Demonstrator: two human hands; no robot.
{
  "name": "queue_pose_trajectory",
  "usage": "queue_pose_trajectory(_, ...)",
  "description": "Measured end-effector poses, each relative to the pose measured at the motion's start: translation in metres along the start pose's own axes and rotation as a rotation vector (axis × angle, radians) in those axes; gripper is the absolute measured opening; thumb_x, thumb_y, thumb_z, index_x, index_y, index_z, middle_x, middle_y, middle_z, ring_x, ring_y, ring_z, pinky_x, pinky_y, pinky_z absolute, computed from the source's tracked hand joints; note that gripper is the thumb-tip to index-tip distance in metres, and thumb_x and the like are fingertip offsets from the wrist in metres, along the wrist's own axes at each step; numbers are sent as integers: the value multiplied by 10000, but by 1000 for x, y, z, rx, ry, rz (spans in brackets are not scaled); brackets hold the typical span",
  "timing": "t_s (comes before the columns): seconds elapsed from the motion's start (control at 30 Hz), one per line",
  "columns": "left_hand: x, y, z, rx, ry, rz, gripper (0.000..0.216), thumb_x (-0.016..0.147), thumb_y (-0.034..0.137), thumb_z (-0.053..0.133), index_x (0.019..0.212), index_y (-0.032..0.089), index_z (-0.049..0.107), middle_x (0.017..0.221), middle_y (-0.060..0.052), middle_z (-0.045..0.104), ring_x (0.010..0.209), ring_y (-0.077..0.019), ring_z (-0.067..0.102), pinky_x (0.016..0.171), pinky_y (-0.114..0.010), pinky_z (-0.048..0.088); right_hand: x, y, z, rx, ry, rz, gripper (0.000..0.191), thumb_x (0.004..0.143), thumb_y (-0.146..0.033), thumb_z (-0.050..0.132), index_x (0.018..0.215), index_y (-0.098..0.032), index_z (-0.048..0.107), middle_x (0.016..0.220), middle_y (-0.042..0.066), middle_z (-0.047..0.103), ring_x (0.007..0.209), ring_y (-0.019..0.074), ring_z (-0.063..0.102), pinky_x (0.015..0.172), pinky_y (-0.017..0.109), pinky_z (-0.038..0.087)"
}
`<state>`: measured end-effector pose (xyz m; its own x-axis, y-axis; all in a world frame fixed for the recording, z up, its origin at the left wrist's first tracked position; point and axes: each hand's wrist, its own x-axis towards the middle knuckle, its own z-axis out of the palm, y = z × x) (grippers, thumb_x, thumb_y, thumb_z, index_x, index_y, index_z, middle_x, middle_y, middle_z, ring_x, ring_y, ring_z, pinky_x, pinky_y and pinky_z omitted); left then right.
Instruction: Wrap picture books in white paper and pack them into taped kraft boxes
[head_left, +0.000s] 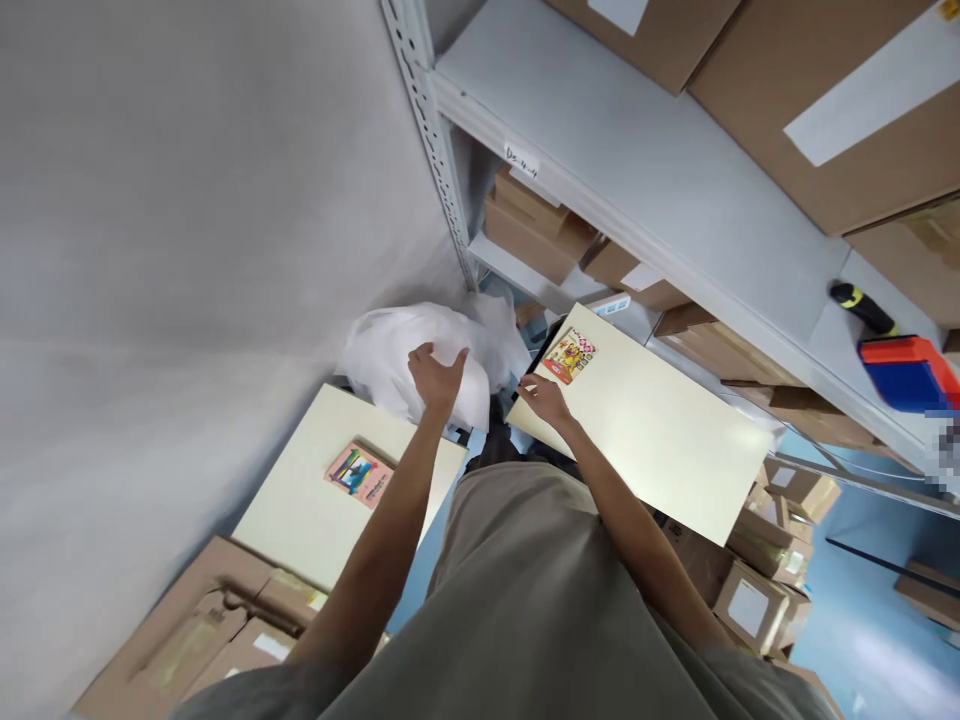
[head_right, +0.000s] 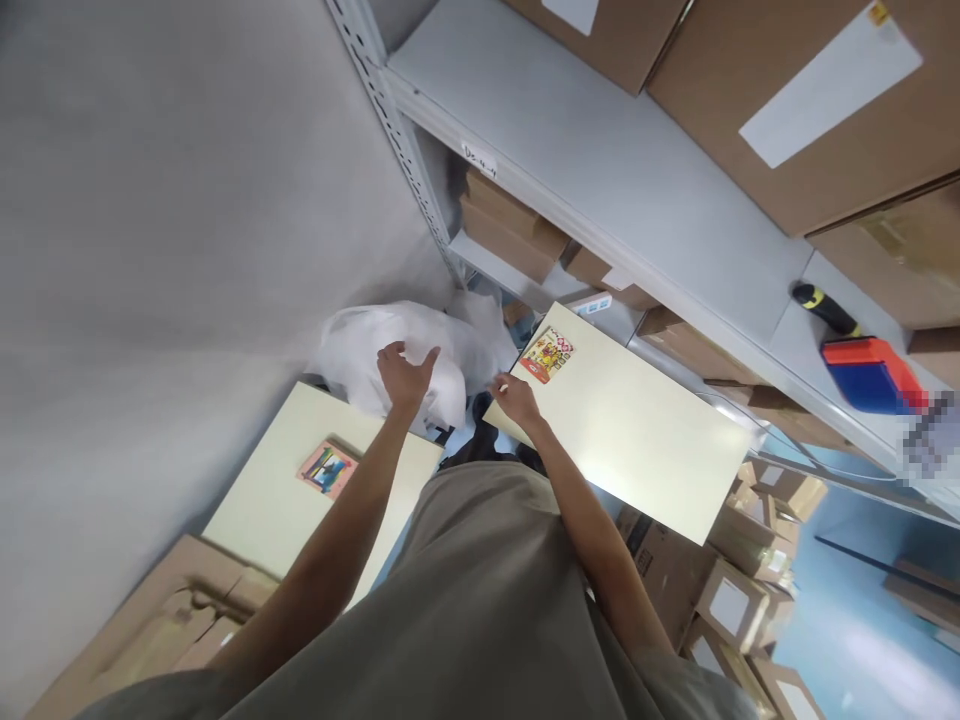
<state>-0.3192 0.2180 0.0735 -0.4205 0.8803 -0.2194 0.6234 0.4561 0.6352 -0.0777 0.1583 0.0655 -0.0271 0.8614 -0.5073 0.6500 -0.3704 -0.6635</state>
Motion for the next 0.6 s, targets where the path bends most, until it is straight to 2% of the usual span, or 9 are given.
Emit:
queue_pose_trajectory(0.13, 26, 0, 4, 2, 30, -128, 387, 899, 325, 797, 1178, 168, 580, 1305, -240, 656, 1274, -399, 644, 1187, -568, 479, 30, -39, 25, -77, -89, -66, 182, 1023, -259, 728, 1197, -242, 779, 1219, 73, 855, 1024, 235, 826, 1001, 354, 614)
queue_pose_trajectory(0.27, 27, -5, -8, -8, -34, -163, 172, 988, 314, 636, 1106, 190, 653, 1148, -151, 779, 1044, -298, 762, 1081, -467, 549, 45, -66, 32, -94, -105, -84, 201, 1059, -254, 702, 1246, -216, 765, 1238, 79, 850, 1015, 223, 818, 1009, 344, 599)
queue_pose_trajectory(0.37, 19, -12, -20, -25, -61, -144, 210, 1016, 344, 579, 1012, 203, 735, 1019, -128, 830, 997, -298, 803, 1011, -423, 580, 47, -80, 32, -81, -98, -105, 210, 1069, -270, 701, 1259, -212, 768, 1226, 76, 850, 1000, 222, 816, 1007, 344, 599)
queue_pose_trajectory(0.47, 13, -20, -27, -51, -62, -149, 252, 988, 342, 588, 975, 198, 795, 991, -137, 848, 1019, -318, 823, 995, -419, 600, 46, -93, 34, -54, -85, -150, 208, 1080, -269, 678, 1250, -222, 788, 1235, 67, 849, 1010, 223, 812, 1008, 350, 607)
queue_pose_trajectory(0.6, 11, -29, -32, -284, -132, -296, 243, 897, 371, 685, 963, 182, 823, 901, -94, 839, 908, -274, 834, 912, -383, 652, 46, -113, 45, 24, -149, -292, 234, 1105, -276, 633, 1220, -246, 835, 1262, 50, 845, 1077, 204, 801, 996, 306, 612)
